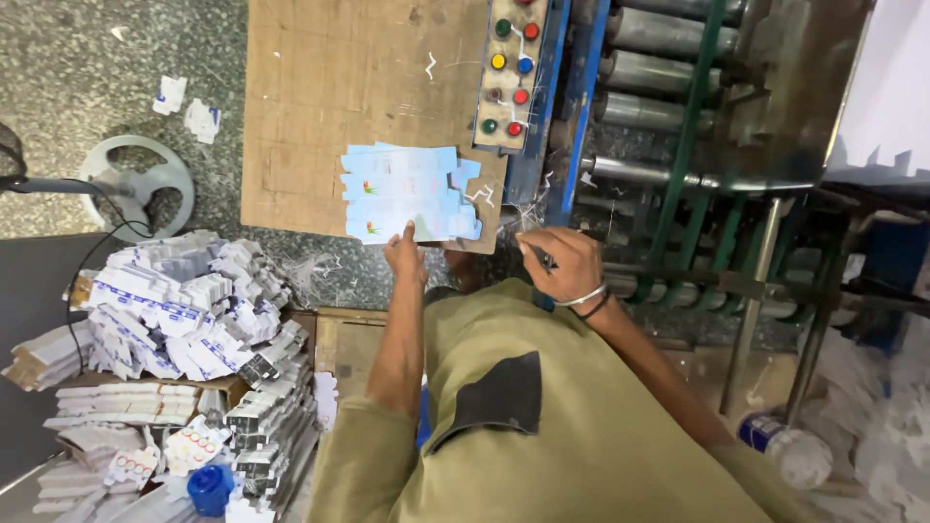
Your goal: The user is seen folding the cardboard material using the machine.
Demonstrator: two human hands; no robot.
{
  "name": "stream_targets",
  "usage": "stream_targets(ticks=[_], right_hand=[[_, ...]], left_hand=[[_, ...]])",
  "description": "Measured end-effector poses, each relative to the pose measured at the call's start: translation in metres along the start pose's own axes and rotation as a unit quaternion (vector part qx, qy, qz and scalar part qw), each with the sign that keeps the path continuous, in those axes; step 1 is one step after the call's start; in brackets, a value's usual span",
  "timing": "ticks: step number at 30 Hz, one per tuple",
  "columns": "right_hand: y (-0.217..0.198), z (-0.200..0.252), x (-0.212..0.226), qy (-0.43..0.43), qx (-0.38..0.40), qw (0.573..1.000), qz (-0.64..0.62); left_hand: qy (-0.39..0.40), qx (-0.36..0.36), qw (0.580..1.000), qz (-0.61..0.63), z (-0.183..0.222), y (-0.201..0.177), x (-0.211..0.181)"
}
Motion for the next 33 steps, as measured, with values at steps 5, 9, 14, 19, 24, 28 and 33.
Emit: stream_targets(ticks=[5, 9, 14, 19, 24, 28, 33], right_hand=[[0.003, -0.004, 0.003, -0.006, -0.026, 1.000, 0.009], [0.004, -0.003, 0.001, -0.007, -0.027, 1.000, 0.014], [0.003, -0.007, 0.003, -0.008, -0.029, 0.999, 0.019], [0.001, -0.008, 0.003, -0.005, -0.017, 1.000, 0.022], [0.003, -0.008, -0.002, -0.014, -0.005, 1.000, 0.026], [0.002, -0.010, -0.002, -0.016, -0.001, 1.000, 0.024], [0.001, -0.012, -0.002, -0.020, 0.000, 1.000, 0.020]], left_hand=[[0.017, -0.185, 0.983, -0.006, 0.019, 0.042, -0.034], [-0.054, -0.288, 0.956, 0.016, 0.065, 0.069, -0.078], [-0.073, -0.262, 0.957, 0.099, 0.042, 0.070, -0.061], [-0.072, -0.195, 0.971, 0.120, 0.009, 0.066, -0.032], [-0.057, -0.206, 0.965, 0.152, 0.011, 0.071, -0.040], [-0.073, -0.139, 0.965, 0.209, -0.057, 0.064, 0.018], [-0.130, 0.033, 0.948, 0.288, -0.074, 0.071, 0.043]])
Point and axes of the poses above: each hand's wrist, its own z-axis away from the middle knuckle, its own y-axis out of the palm, x = y × z, the point moved 1 cm from there along -z, towards the middle knuckle, and after that the axes turned 1 degree about x, right-handed, at the moved point
